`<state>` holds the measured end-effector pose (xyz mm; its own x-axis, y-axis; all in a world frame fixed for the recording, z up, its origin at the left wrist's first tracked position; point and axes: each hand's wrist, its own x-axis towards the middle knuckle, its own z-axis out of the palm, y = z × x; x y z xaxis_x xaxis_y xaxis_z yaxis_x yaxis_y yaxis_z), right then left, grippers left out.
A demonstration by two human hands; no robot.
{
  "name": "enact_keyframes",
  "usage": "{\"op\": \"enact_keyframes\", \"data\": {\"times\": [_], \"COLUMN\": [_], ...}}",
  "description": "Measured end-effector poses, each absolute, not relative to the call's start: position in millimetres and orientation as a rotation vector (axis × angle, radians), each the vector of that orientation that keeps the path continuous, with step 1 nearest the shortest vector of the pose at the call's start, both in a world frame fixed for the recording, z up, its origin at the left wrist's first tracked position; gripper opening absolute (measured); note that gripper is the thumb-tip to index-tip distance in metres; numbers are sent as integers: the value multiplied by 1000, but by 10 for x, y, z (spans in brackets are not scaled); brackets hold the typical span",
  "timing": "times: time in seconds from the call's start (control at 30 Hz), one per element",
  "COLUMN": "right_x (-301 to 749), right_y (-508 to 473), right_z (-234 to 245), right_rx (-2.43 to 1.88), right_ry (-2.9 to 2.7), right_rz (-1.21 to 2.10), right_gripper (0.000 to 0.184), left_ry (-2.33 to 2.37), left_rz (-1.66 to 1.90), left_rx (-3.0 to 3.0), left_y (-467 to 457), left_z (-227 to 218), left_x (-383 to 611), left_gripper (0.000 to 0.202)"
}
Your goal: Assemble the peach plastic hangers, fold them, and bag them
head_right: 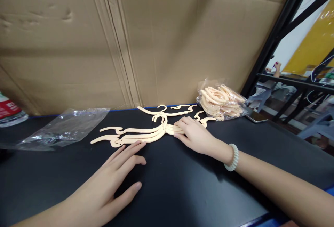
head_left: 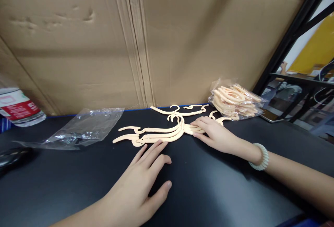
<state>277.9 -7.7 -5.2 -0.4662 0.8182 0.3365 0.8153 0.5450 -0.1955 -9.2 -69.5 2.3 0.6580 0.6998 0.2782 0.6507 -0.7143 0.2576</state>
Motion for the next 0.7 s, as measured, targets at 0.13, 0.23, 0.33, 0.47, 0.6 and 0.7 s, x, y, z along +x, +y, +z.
{"op": "enact_keyframes", "data": {"times": [0.13, 0.23, 0.33, 0.47, 0.6, 0.7], "right_x": [2778, 2771, 2758, 2748, 2751, 2755], "right_y": [-67, -68, -77, -83, -78, -74], "right_z": [-62, -62, -50, -40, -48, -57], "right_rx": [-1302, -1277, -1236, -1186, -1197, -1195], "right_ry": [-2379, -2361, -2353, -2370, -2402, -2408], "right_rz": [40, 56, 62, 64, 71, 70], "right_gripper": [25, 25, 26, 26, 25, 25], "left_ry": [1117, 1093, 1077, 1014, 1013, 1022], "left_rz": [581, 630, 640, 605, 565, 577], "left_rx": [2727, 2717, 2704, 2701, 2710, 2700], "left_y": [-698, -699, -682, -646, -637, -638], "left_z": [-1, -21, -26, 3, 30, 16], "left_x": [-97, -103, -121, -152, -151, -148], "left_gripper": [28, 29, 29, 30, 30, 28]}}
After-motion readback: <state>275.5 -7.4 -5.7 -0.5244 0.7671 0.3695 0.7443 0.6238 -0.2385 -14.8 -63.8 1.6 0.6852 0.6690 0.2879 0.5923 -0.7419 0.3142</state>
